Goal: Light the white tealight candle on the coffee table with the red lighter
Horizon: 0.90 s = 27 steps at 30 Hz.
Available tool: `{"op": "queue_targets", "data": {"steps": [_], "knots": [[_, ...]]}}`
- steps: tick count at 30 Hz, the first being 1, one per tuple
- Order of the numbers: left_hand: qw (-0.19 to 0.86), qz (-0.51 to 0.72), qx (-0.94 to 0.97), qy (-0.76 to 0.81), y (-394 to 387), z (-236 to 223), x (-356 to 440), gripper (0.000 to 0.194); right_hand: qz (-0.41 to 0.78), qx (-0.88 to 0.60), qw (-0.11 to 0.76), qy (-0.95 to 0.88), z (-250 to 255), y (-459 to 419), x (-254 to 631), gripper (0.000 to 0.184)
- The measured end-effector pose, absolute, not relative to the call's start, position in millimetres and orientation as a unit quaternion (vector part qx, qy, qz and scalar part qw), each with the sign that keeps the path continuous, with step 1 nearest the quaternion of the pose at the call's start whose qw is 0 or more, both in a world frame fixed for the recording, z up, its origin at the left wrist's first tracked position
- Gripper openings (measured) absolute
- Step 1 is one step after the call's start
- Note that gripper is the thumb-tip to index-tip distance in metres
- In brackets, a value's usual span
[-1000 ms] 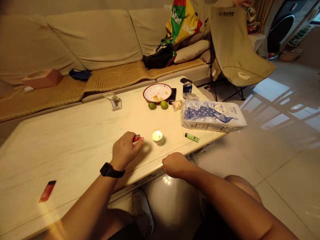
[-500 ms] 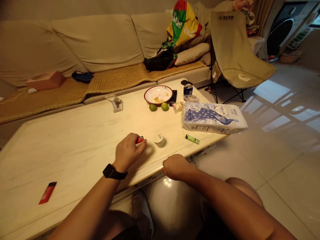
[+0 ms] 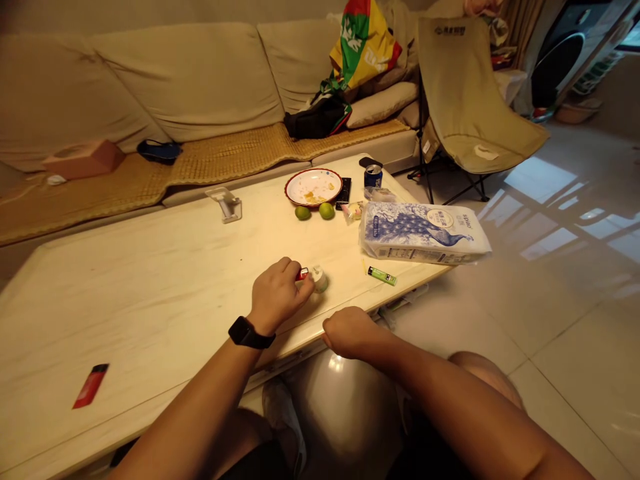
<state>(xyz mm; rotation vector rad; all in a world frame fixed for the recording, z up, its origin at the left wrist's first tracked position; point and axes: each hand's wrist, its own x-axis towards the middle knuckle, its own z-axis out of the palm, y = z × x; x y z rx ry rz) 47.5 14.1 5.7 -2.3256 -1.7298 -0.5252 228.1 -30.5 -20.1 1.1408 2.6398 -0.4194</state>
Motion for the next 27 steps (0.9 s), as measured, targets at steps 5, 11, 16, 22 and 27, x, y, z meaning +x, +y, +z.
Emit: {"op": "queue_targets", "data": {"steps": [5,11,16,22,27], "knots": [[0.102,-0.155,-0.792,-0.582,15.6,4.3,50.5,0.023,-0.144,0.391,0.111,0.902,-21.3,-30.8,227.5,0.041],[0.104,-0.146,-0.793,-0.582,15.5,4.8,51.6,0.021,-0.147,0.387,0.125,0.901,-20.5,-30.2,226.9,0.042],[0.096,-0.152,-0.796,-0.578,16.0,4.5,50.7,0.022,-0.147,0.386,0.12,0.903,-22.4,-29.9,227.3,0.04],[0.086,-0.171,-0.789,-0.584,14.4,3.9,46.7,0.021,-0.148,0.386,0.124,0.902,-22.6,-29.6,227.2,0.04],[0.09,-0.203,-0.772,-0.595,9.7,5.8,33.2,0.028,-0.144,0.384,0.121,0.904,-20.2,-29.3,227.5,0.039]]}}
